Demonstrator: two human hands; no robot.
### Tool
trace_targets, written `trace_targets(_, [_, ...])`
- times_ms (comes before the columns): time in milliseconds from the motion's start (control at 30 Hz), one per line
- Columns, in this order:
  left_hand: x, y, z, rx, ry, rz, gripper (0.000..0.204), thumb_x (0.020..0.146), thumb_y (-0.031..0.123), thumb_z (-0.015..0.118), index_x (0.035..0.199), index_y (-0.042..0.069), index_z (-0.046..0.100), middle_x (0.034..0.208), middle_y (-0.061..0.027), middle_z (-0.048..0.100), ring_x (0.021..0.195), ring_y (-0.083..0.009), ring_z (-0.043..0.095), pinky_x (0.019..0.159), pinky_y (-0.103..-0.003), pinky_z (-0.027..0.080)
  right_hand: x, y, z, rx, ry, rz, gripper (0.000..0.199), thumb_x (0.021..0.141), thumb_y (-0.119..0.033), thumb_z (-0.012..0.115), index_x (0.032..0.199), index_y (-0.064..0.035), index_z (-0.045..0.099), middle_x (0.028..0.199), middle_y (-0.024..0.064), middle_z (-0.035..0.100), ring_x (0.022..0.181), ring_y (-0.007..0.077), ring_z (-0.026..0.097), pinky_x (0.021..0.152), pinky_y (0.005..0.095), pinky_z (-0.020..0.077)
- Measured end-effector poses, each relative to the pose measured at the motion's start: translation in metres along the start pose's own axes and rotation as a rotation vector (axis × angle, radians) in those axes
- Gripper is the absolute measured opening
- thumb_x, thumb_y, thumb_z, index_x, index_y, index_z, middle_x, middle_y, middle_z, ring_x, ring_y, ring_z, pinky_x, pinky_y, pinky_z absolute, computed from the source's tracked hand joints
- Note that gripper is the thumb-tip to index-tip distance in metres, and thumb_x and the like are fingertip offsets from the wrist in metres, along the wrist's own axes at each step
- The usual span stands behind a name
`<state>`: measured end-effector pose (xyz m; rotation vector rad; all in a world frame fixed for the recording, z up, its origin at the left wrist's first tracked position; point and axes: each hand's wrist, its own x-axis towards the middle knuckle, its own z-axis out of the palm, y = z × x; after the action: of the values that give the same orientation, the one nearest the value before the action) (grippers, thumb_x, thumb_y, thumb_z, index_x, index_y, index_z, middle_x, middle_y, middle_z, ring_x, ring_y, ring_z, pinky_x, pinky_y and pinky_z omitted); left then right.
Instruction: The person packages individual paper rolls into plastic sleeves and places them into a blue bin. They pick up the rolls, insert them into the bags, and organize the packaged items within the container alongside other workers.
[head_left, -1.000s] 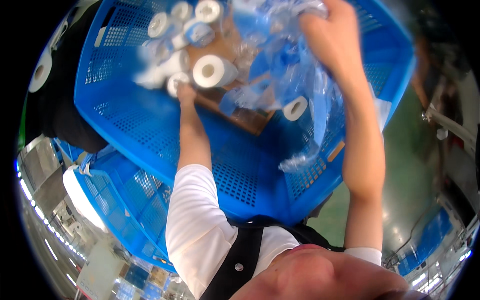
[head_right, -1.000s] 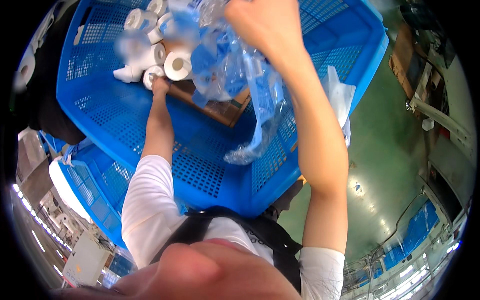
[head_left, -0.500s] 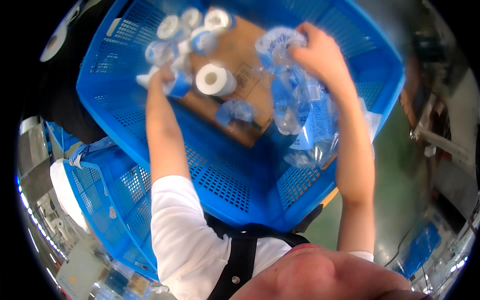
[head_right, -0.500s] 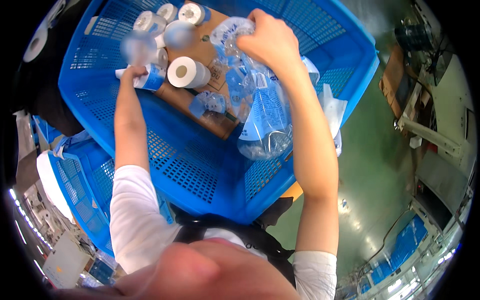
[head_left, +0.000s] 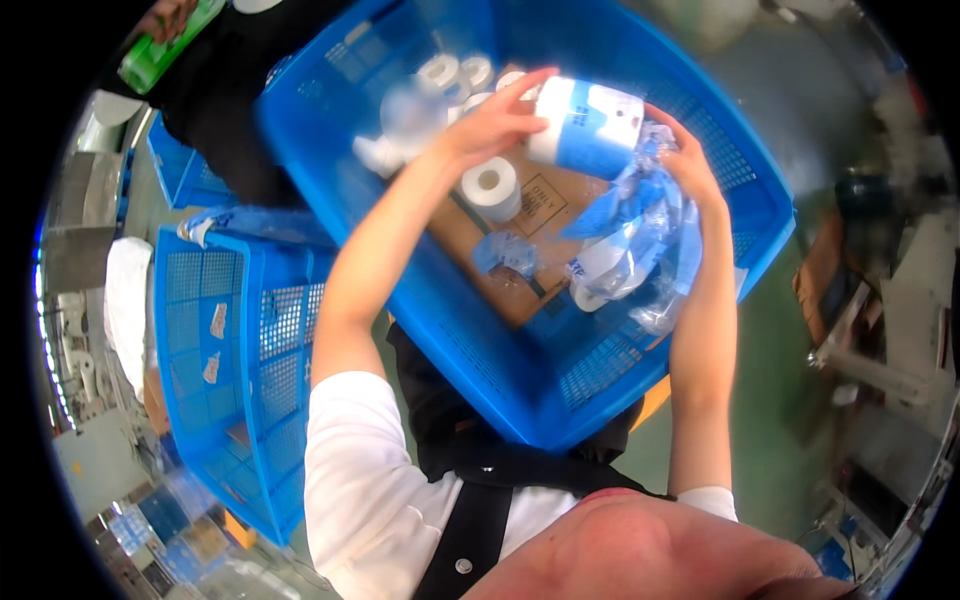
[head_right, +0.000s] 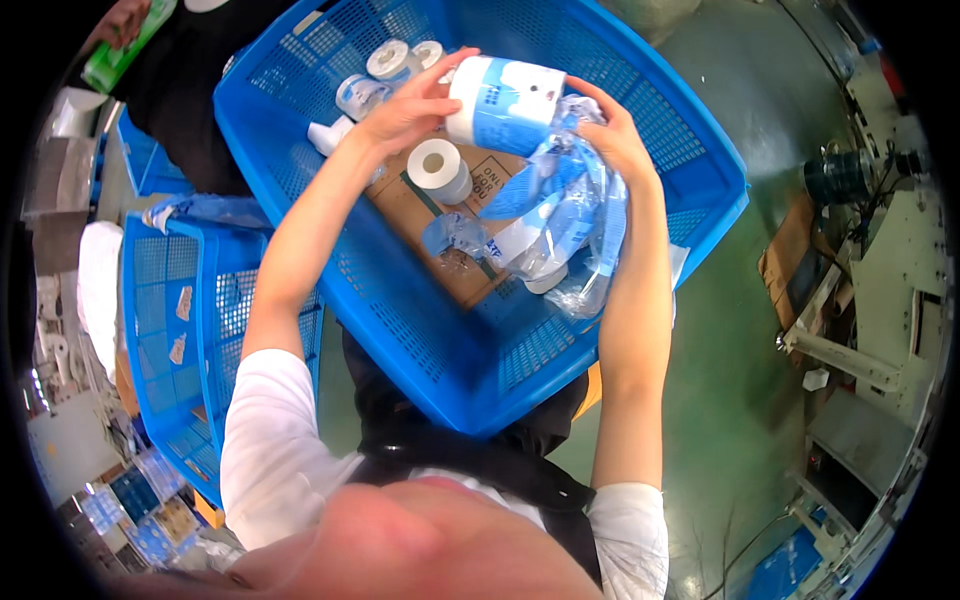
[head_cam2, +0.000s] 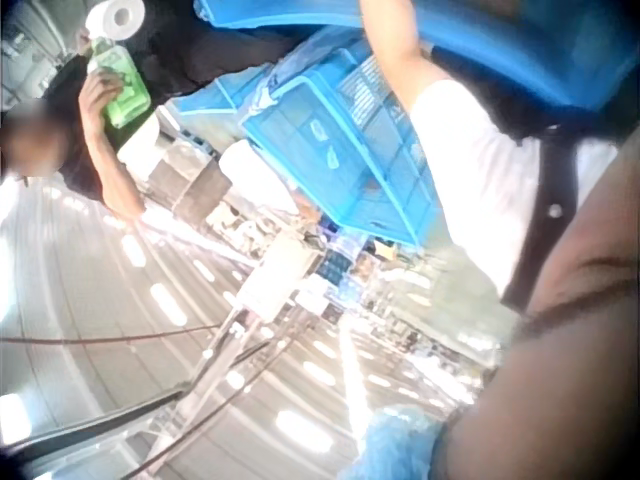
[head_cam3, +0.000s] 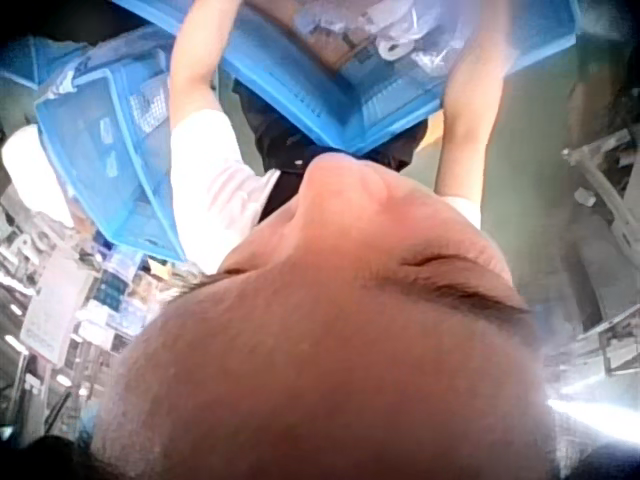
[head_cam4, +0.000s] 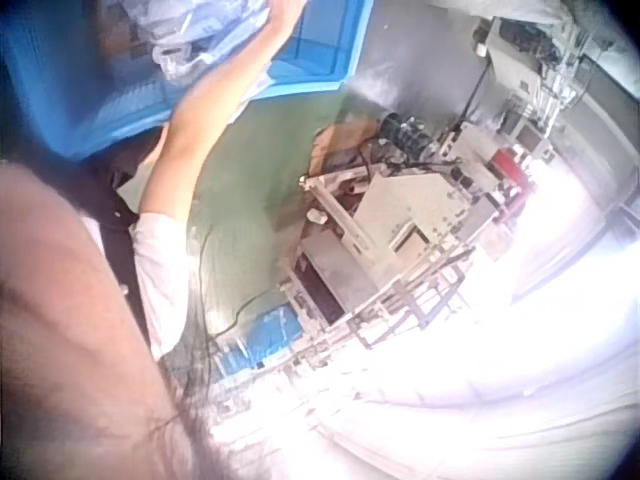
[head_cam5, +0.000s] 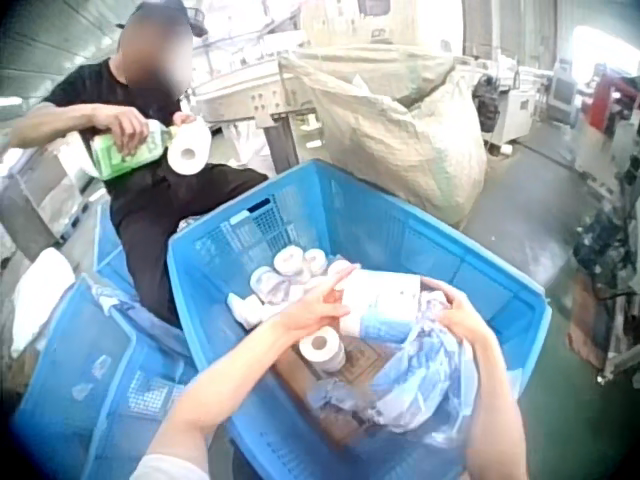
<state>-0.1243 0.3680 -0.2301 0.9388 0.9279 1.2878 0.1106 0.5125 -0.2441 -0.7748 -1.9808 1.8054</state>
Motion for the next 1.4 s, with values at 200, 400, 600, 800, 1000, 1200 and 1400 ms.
trace_targets(200, [-0.019,-0.001,0.023,-0.127,-0.011,0.106,0.066,0.075,0.002,0.055,0.133,0.013,0.024,0.118,-0.0093,0.046,0.11,-0.0187,0.044,0.094,-0.033,0.034,0.004,0.03,-0.019,0.358,-0.127,-0.109,0.064,0.067,-0.015,0.068,0.123,-0.0013,0.041,0.113,0.0108,0.052,0.104,0.0198,0.049,0.092,0.0297,0.036])
trace_targets(400, [-0.039,0.002,-0.008,-0.098,-0.09,0.046,0.071,0.072,0.003,0.06,0.133,0.014,0.026,0.121,-0.0079,0.045,0.111,-0.0181,0.043,0.096,-0.032,0.033,0.007,0.054,0.02,0.129,-0.058,0.057,0.062,0.068,-0.016,0.068,0.122,-0.0005,0.041,0.113,0.0108,0.051,0.104,0.0202,0.048,0.093,0.0296,0.0352])
trace_targets(600, [-0.016,0.03,-0.024,0.382,-0.193,0.048,0.066,0.069,0.006,0.063,0.129,0.012,0.036,0.118,-0.0083,0.049,0.107,-0.0182,0.048,0.093,-0.03,0.038,-0.004,0.018,0.005,0.192,-0.238,-0.037,0.058,0.07,-0.014,0.066,0.121,0.0001,0.042,0.113,0.0114,0.051,0.104,0.0202,0.048,0.093,0.0292,0.0345])
trace_targets(800, [-0.028,0.036,-0.019,0.434,-0.158,0.069,0.057,0.074,0.01,0.061,0.127,0.013,0.04,0.113,-0.0069,0.052,0.105,-0.0166,0.049,0.091,-0.03,0.039,-0.012,-0.004,0.034,-0.048,-0.075,0.057,0.052,0.074,-0.012,0.061,0.12,0.0012,0.041,0.113,0.0117,0.051,0.101,0.019,0.049,0.091,0.0285,0.0367])
trace_targets(1000, [-0.024,0.02,-0.013,0.162,0.222,0.311,0.023,0.081,0.013,0.057,0.101,0.001,0.056,0.088,-0.0076,0.061,0.077,-0.0115,0.058,0.066,-0.022,0.048,0.002,0.031,0.061,0.154,-0.074,0.023,0.044,0.078,-0.015,0.056,0.117,0.0003,0.044,0.109,0.0107,0.053,0.098,0.0175,0.051,0.087,0.029,0.0401])
trace_targets(1200, [-0.006,0.015,-0.006,0.468,0.732,0.664,0.014,0.076,0.01,0.063,0.084,-0.001,0.059,0.077,-0.0058,0.06,0.069,-0.0097,0.055,0.061,-0.02,0.044,-0.001,0.032,0.072,0.238,0.044,0.011,0.042,0.079,-0.016,0.055,0.116,-0.0001,0.044,0.108,0.0104,0.053,0.097,0.0171,0.051,0.086,0.0291,0.0412])
trace_targets(1400, [-0.015,0.022,0.016,0.907,0.962,0.929,0.015,0.077,0.011,0.062,0.088,0.001,0.059,0.06,-0.0023,0.055,0.05,-0.0058,0.046,0.045,-0.021,0.037,0.004,0.066,0.088,0.541,0.062,-0.034,0.042,0.079,-0.017,0.054,0.117,-0.0012,0.043,0.107,0.0101,0.053,0.094,0.0164,0.052,0.083,0.0298,0.0437])
